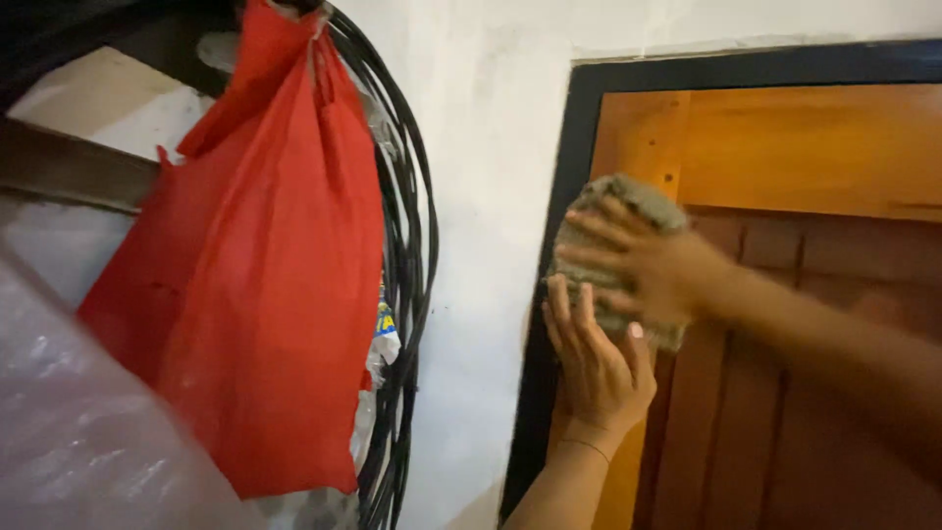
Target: Cleaning a wooden door and its handle using a cloth.
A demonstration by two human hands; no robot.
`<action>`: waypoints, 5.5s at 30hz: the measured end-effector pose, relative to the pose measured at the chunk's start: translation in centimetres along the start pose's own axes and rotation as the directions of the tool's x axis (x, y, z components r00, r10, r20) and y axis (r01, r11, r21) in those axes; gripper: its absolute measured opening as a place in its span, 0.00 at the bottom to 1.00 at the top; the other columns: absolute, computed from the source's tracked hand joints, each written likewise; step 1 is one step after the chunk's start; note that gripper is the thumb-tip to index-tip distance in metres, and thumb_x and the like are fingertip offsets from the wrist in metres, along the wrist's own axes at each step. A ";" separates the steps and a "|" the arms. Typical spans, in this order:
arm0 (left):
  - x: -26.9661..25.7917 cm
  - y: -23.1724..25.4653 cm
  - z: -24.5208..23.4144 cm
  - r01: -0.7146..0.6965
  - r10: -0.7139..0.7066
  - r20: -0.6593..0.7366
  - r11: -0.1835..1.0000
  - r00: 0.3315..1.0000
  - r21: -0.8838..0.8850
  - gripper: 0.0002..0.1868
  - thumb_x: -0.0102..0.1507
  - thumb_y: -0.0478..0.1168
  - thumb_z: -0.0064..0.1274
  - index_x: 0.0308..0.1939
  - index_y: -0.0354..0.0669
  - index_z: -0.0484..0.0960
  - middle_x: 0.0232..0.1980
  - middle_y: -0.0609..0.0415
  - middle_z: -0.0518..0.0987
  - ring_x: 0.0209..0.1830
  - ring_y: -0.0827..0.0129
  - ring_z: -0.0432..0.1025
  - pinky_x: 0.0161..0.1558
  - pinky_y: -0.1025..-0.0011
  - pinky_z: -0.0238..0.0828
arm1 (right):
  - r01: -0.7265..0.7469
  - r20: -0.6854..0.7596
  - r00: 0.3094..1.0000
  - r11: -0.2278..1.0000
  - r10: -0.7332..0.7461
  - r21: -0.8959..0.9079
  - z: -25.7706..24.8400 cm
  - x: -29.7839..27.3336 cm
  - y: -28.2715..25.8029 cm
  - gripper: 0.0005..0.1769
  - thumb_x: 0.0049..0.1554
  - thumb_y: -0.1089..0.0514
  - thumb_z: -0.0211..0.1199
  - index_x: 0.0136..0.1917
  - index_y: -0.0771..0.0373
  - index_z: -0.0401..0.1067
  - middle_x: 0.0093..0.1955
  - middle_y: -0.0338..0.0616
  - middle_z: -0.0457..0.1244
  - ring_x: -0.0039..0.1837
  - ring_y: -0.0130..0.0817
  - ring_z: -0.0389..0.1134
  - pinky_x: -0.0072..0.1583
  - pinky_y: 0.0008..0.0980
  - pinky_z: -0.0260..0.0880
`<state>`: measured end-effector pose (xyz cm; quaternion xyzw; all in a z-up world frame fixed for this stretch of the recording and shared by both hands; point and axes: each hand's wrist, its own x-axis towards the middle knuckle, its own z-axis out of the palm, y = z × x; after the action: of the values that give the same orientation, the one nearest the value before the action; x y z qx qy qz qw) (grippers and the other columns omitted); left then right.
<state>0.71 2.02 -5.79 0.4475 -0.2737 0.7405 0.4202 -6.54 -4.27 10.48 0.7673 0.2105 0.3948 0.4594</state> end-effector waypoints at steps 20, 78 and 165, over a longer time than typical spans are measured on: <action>-0.4 0.7 -0.5 0.003 -0.003 0.028 1.000 1.000 0.005 0.36 0.72 0.43 0.46 0.78 0.31 0.50 0.83 0.23 0.46 0.86 0.28 0.43 0.82 0.36 0.38 | -0.288 -0.356 0.864 0.930 0.356 0.230 3.6 8.7 9.5 0.42 0.58 0.26 0.39 0.82 0.38 0.45 0.88 0.42 0.30 0.86 0.55 0.23 0.76 0.66 0.29; 0.0 0.5 -0.5 -0.053 0.029 0.177 0.990 0.984 0.134 0.41 0.72 0.48 0.44 0.82 0.33 0.45 0.85 0.25 0.43 0.87 0.31 0.39 0.81 0.35 0.31 | -0.301 0.069 0.951 0.953 0.303 -0.039 -2.7 6.6 7.5 0.36 0.67 0.25 0.28 0.69 0.35 0.71 0.88 0.30 0.43 0.85 0.44 0.44 0.83 0.66 0.29; 10.5 2.8 4.3 -0.072 -0.225 0.514 0.866 0.828 0.494 0.37 0.72 0.53 0.40 0.81 0.67 0.39 0.86 0.55 0.36 0.86 0.56 0.28 0.80 0.46 0.21 | -0.367 -0.419 0.793 0.896 0.442 0.248 7.1 -7.3 -0.2 0.32 0.65 0.50 0.43 0.77 0.69 0.57 0.80 0.62 0.51 0.83 0.54 0.45 0.76 0.67 0.23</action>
<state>-2.47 1.24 5.40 0.7458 -0.1665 0.6047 0.2242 -5.18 -13.00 5.39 0.7102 0.1748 0.6386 0.2393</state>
